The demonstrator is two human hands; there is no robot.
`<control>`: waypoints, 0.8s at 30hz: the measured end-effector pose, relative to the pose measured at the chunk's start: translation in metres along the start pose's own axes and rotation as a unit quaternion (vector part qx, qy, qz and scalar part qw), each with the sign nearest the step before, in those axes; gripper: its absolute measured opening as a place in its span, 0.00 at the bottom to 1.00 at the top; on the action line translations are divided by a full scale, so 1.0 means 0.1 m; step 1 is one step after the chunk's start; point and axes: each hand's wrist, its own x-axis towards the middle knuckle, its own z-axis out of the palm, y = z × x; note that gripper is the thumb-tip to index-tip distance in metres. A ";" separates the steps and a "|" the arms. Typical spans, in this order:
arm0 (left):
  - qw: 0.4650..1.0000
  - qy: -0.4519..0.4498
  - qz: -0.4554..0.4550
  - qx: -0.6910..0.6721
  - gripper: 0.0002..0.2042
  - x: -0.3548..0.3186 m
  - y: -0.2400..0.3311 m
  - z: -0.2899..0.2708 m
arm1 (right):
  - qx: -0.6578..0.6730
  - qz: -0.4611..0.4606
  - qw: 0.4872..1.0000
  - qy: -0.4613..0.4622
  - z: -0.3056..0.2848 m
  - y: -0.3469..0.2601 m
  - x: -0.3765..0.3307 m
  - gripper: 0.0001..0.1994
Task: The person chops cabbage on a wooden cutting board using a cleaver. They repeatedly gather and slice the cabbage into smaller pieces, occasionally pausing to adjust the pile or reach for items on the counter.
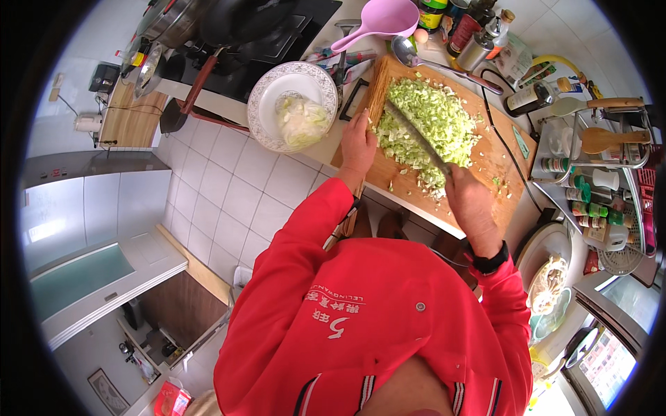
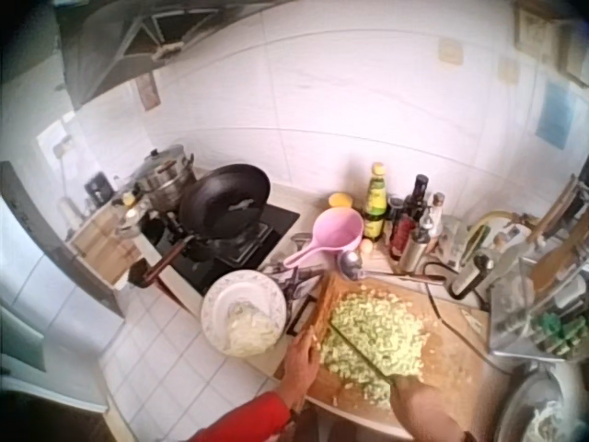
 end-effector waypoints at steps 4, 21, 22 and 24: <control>0.999 0.023 -0.011 -0.036 0.24 -0.03 -0.04 0.02 | -0.049 0.007 0.994 -0.097 0.24 -0.05 -0.01 0.05; 1.000 -0.012 -0.015 0.000 0.24 0.00 0.02 0.01 | 0.010 0.106 0.991 -0.083 0.18 0.13 0.09 0.08; 1.000 -0.013 -0.010 0.005 0.24 0.01 0.03 0.01 | 0.008 0.134 0.987 -0.085 0.17 0.14 0.11 0.08; 1.000 -0.015 -0.017 0.015 0.24 0.00 0.05 0.00 | 0.015 0.108 0.992 -0.058 0.16 0.13 0.12 0.08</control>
